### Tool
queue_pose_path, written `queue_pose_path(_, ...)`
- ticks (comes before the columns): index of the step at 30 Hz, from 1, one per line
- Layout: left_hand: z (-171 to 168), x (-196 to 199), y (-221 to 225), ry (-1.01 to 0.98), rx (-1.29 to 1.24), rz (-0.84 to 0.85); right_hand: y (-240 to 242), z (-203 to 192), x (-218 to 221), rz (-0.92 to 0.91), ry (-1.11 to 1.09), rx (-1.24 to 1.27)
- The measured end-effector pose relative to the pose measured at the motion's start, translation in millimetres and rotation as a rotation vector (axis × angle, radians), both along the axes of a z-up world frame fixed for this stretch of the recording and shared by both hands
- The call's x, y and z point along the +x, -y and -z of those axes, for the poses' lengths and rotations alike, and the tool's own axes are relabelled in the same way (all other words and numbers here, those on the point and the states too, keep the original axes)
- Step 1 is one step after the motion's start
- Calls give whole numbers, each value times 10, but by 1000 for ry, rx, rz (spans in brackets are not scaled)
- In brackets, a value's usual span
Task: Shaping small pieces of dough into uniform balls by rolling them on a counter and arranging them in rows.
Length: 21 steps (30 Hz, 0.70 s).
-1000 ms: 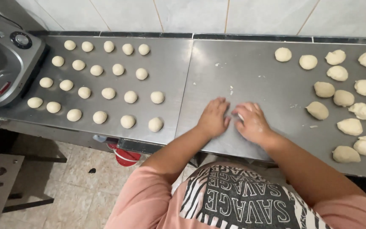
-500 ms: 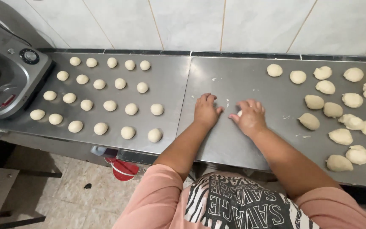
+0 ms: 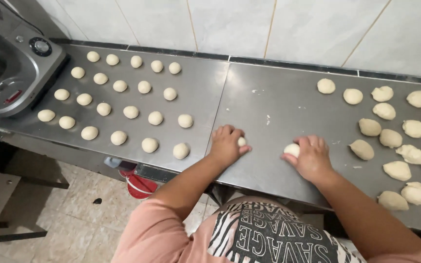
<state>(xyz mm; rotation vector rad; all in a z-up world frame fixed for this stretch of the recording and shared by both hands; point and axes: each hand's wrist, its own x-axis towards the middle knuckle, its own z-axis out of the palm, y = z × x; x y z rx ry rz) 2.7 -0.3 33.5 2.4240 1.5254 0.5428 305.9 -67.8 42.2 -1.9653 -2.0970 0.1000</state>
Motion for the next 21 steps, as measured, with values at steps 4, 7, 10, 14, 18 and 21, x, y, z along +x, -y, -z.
queue_pose_path(4,104,441,-455,61,-47,-94,-606,157,-455,10,-15,97)
queue_pose_path(7,207,462,-306,9,-25,29,-491,220,-636,-98,12,220)
queue_pose_path(10,237,148,150,63,123,224,42,144,-540,-226,-28,102)
queue_pose_path(14,51,-303,517,45,97,144,379,257,10,-227,67,132)
queue_pose_path(18,157,-276,116,16,82,31,-42,230,162,-81,163,131)
queue_pose_path(21,198,132,-343,58,54,-14,-641,240,-190,12,7,207)
